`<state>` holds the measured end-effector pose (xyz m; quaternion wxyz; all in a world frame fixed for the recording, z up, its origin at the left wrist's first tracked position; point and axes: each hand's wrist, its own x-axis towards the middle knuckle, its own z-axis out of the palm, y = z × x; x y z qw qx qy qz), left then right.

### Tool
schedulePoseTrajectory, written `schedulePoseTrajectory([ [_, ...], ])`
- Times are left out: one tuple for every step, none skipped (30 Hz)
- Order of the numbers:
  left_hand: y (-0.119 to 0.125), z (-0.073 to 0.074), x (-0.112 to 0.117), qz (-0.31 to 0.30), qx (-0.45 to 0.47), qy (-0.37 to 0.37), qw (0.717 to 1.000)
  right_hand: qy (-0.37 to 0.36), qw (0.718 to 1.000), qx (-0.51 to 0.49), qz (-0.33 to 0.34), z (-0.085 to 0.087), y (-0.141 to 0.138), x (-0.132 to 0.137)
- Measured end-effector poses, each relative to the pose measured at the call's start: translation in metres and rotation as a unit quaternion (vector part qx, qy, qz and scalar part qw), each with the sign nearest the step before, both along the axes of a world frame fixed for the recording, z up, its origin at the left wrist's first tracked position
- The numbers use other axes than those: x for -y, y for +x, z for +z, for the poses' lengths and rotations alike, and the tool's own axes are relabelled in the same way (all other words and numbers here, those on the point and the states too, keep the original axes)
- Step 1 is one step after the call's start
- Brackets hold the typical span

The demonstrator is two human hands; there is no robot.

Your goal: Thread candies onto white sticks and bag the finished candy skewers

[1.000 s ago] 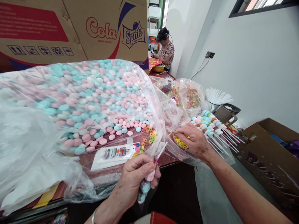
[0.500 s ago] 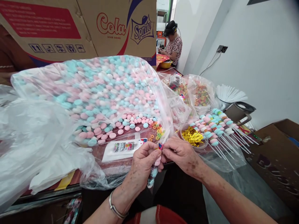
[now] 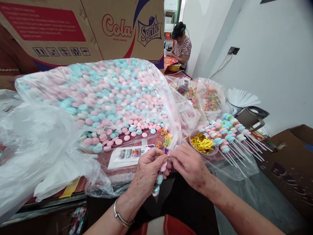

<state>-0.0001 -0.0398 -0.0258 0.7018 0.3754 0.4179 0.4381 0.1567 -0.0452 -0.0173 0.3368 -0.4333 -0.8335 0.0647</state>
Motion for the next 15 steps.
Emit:
schedulePoseTrajectory([
  [-0.002, 0.001, -0.003, -0.017, -0.026, 0.000, 1.000, 0.047, 0.997, 0.054, 0.011, 0.000, 0.001, 0.000],
  [-0.005, 0.001, -0.006, -0.046, -0.057, -0.003, 0.997, 0.084, 0.990, 0.106, 0.039, 0.000, 0.003, -0.001],
  [-0.008, 0.003, -0.010, -0.090, -0.090, -0.009, 0.992, 0.109, 0.980, 0.150, 0.078, 0.002, 0.005, -0.002],
  [-0.012, 0.004, -0.014, -0.146, -0.119, -0.018, 0.982, 0.121, 0.969, 0.179, 0.123, 0.005, 0.007, -0.003],
  [-0.016, 0.007, -0.018, -0.211, -0.139, -0.028, 0.967, 0.123, 0.958, 0.196, 0.169, 0.009, 0.009, -0.004],
  [-0.019, 0.009, -0.021, -0.276, -0.151, -0.039, 0.948, 0.115, 0.949, 0.203, 0.210, 0.013, 0.010, -0.005],
  [-0.022, 0.012, -0.024, -0.333, -0.158, -0.046, 0.928, 0.100, 0.942, 0.204, 0.247, 0.018, 0.011, -0.006],
  [-0.025, 0.015, -0.027, -0.380, -0.162, -0.050, 0.909, 0.081, 0.936, 0.202, 0.275, 0.023, 0.012, -0.006],
  [-0.027, 0.018, -0.028, -0.414, -0.165, -0.054, 0.894, 0.063, 0.931, 0.201, 0.297, 0.028, 0.012, -0.006],
  [-0.028, 0.021, -0.029, -0.433, -0.166, -0.058, 0.884, 0.048, 0.927, 0.203, 0.311, 0.031, 0.012, -0.006],
  [-0.028, 0.023, -0.029, -0.441, -0.168, -0.060, 0.880, 0.038, 0.925, 0.209, 0.315, 0.034, 0.012, -0.005],
  [-0.028, 0.025, -0.028, -0.440, -0.172, -0.061, 0.879, 0.033, 0.924, 0.217, 0.313, 0.036, 0.011, -0.003],
  [-0.028, 0.026, -0.027, -0.437, -0.177, -0.059, 0.880, 0.028, 0.924, 0.225, 0.308, 0.037, 0.011, -0.001],
  [-0.028, 0.027, -0.026, -0.430, -0.185, -0.055, 0.882, 0.023, 0.925, 0.233, 0.300, 0.037, 0.010, 0.001],
  [-0.028, 0.028, -0.026, -0.423, -0.196, -0.049, 0.883, 0.022, 0.926, 0.239, 0.291, 0.036, 0.009, 0.003],
])
